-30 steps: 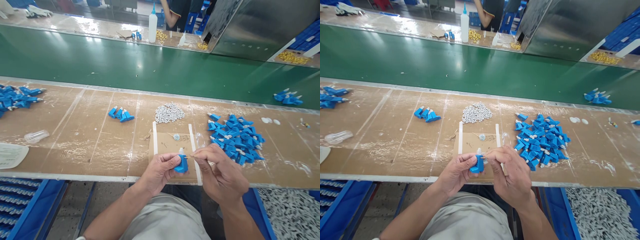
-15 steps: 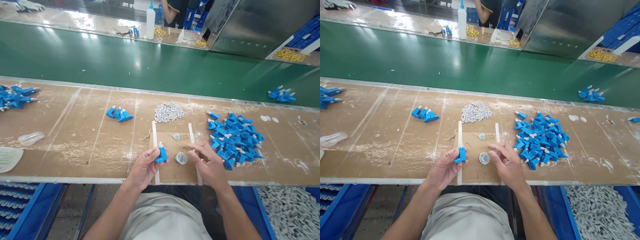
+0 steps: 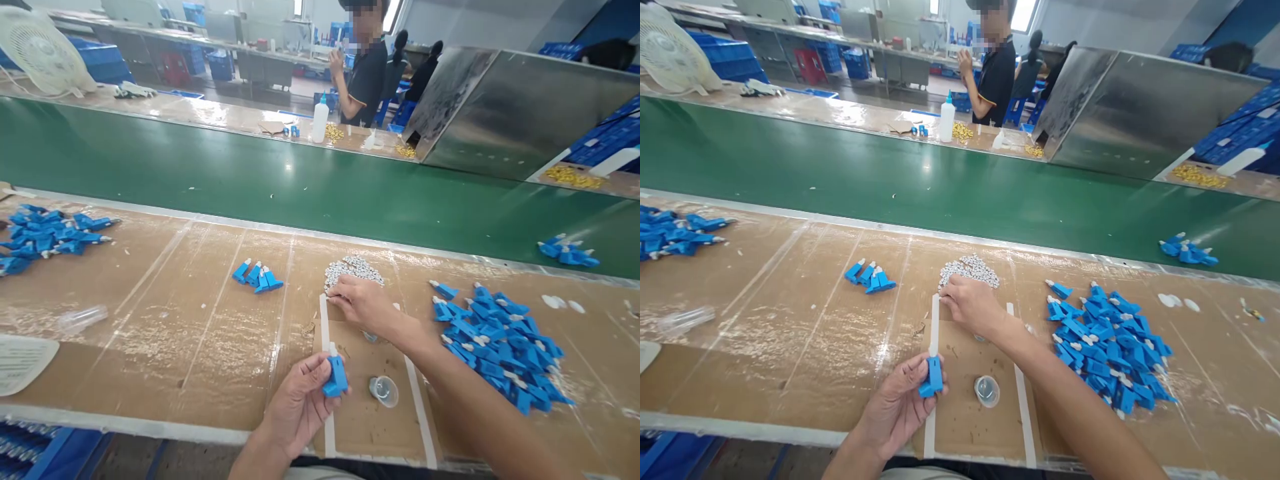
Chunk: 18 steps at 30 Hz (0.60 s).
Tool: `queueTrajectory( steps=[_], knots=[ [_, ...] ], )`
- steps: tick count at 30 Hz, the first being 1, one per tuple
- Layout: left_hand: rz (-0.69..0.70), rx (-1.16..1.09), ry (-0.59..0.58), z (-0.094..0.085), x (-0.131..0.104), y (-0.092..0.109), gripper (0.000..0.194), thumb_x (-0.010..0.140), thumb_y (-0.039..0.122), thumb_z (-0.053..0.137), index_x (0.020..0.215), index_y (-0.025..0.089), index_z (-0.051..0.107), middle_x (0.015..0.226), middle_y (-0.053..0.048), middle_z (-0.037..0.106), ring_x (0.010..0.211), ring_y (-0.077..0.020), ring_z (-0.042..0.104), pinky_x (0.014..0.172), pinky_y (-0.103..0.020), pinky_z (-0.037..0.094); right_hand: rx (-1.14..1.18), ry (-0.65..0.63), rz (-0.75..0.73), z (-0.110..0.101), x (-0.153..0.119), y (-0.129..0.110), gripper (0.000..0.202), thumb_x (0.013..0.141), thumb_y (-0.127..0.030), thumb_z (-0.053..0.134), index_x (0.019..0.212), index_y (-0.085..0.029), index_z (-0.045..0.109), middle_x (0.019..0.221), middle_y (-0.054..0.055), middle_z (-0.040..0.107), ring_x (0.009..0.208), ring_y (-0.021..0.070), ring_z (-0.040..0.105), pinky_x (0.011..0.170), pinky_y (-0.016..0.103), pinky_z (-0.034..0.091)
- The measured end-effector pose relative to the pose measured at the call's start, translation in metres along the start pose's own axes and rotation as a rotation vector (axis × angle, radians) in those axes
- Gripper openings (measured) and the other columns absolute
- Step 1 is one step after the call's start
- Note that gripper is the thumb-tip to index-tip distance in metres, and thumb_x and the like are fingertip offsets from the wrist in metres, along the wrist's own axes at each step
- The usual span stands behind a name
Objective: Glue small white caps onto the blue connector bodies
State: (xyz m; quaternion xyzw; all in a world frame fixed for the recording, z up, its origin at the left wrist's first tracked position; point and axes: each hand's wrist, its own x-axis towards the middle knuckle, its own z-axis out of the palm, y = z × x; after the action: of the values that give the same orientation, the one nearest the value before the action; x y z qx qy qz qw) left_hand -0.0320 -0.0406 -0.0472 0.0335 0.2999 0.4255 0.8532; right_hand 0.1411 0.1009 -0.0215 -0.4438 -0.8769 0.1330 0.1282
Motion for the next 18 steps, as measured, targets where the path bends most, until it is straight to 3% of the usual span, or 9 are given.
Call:
queueTrajectory(
  steps=[10, 14, 18],
  knots=[
    [0.001, -0.008, -0.048, 0.001, 0.001, 0.000, 0.017, 0.084, 0.022, 0.074, 0.098, 0.012, 0.075, 0.084, -0.005, 0.070, 0.073, -0.0134, 0.072, 0.060, -0.016, 0.054, -0.084, -0.136, -0.021, 0.007, 0.012, -0.007, 0.021, 0.093, -0.016, 0.049, 0.085, -0.014, 0.068, 0.091, 0.012, 0.064, 0.076, 0.0209, 0.056, 0.056, 0.031, 0.026],
    [0.011, -0.004, -0.036, 0.000, 0.001, 0.000, 0.019, 0.084, 0.024, 0.075, 0.098, 0.011, 0.075, 0.084, -0.006, 0.070, 0.072, -0.0131, 0.071, 0.060, -0.016, 0.053, 0.049, -0.122, -0.008, 0.001, 0.019, -0.011, 0.012, 0.087, -0.015, 0.054, 0.079, -0.014, 0.062, 0.087, 0.013, 0.064, 0.079, 0.0225, 0.058, 0.059, 0.030, 0.033],
    [0.085, 0.015, -0.045, 0.005, 0.000, 0.003, 0.019, 0.084, 0.024, 0.074, 0.098, 0.010, 0.076, 0.087, -0.007, 0.070, 0.072, -0.0114, 0.068, 0.067, -0.017, 0.053, 0.281, -0.090, 0.040, -0.021, -0.002, -0.017, 0.018, 0.096, -0.023, 0.046, 0.086, -0.017, 0.059, 0.077, 0.005, 0.065, 0.067, 0.0158, 0.060, 0.060, 0.026, 0.044]
  ],
)
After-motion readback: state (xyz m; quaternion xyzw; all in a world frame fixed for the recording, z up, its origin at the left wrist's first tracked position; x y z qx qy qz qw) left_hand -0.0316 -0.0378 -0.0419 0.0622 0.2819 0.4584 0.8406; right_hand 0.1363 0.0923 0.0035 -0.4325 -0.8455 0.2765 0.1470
